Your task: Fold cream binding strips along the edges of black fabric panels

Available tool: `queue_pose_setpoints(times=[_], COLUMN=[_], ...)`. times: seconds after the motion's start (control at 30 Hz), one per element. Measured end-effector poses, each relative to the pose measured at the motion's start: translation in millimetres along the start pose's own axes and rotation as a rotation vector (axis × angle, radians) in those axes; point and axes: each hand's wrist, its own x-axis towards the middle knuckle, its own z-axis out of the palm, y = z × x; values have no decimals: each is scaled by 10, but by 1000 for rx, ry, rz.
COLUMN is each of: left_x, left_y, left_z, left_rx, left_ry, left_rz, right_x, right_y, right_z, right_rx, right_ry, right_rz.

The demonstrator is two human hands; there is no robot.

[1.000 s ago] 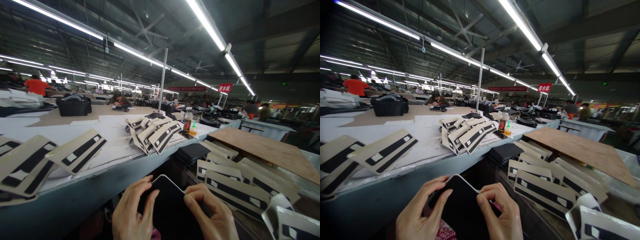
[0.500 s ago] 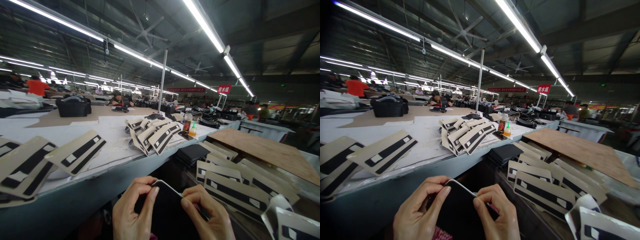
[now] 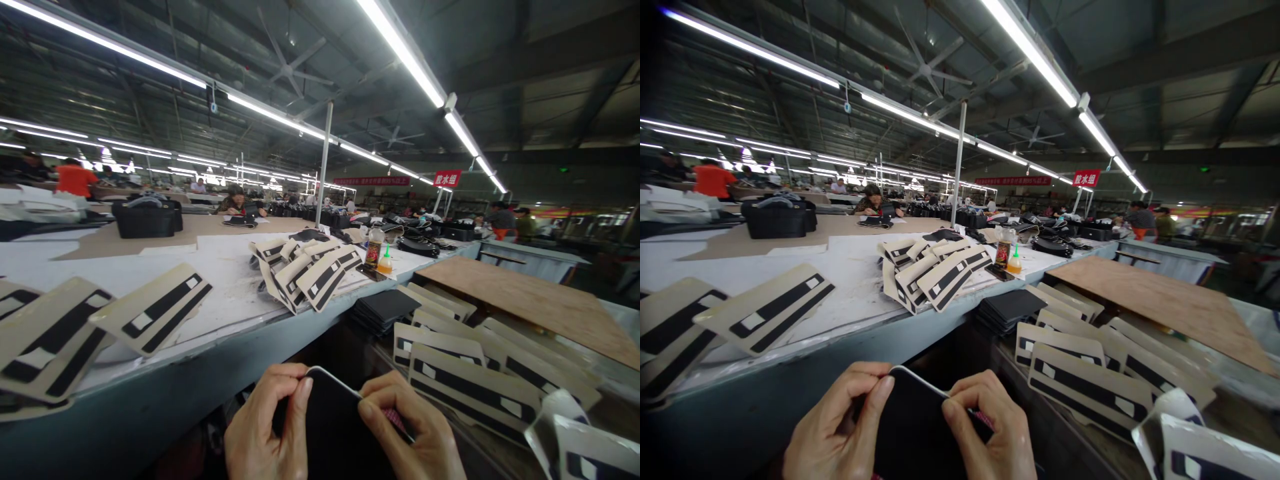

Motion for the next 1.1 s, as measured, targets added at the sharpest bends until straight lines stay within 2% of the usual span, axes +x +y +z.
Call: queue_pose_setpoints(times=[0.17,0.27,0.3,0.37,0.43,0.47,0.6,0.77,0.9,1.1], left_x=[17,68,98,173,249,279,323,306,252,151], left_y=[-48,-91,-109,-144,-160,-156,-84,-14,10,-5], left_z=[11,-24,-45,-88,-115,-119,-90,-90,-102,-115], left_rx=[-101,-162,-181,-204,-204,-198,-173,-135,-153,-242], left_ry=[-100,-137,-183,-372,-590,-649,-646,-729,-661,-586], left_rz=[-101,-266,-329,-397,-373,-354,-346,-357,-388,-401], right_x=[5,-4,-8,-13,-14,-12,-3,29,70,144], right_y=[-4,7,10,11,10,9,18,24,-20,-100], right_z=[-3,27,37,48,39,27,-32,-67,-89,-135], right_rx=[0,17,23,26,5,-12,-52,-33,-12,-50], right_ry=[-32,18,36,56,39,28,28,41,78,34], right_rz=[-8,19,27,25,-2,-19,-54,-107,-118,-131])
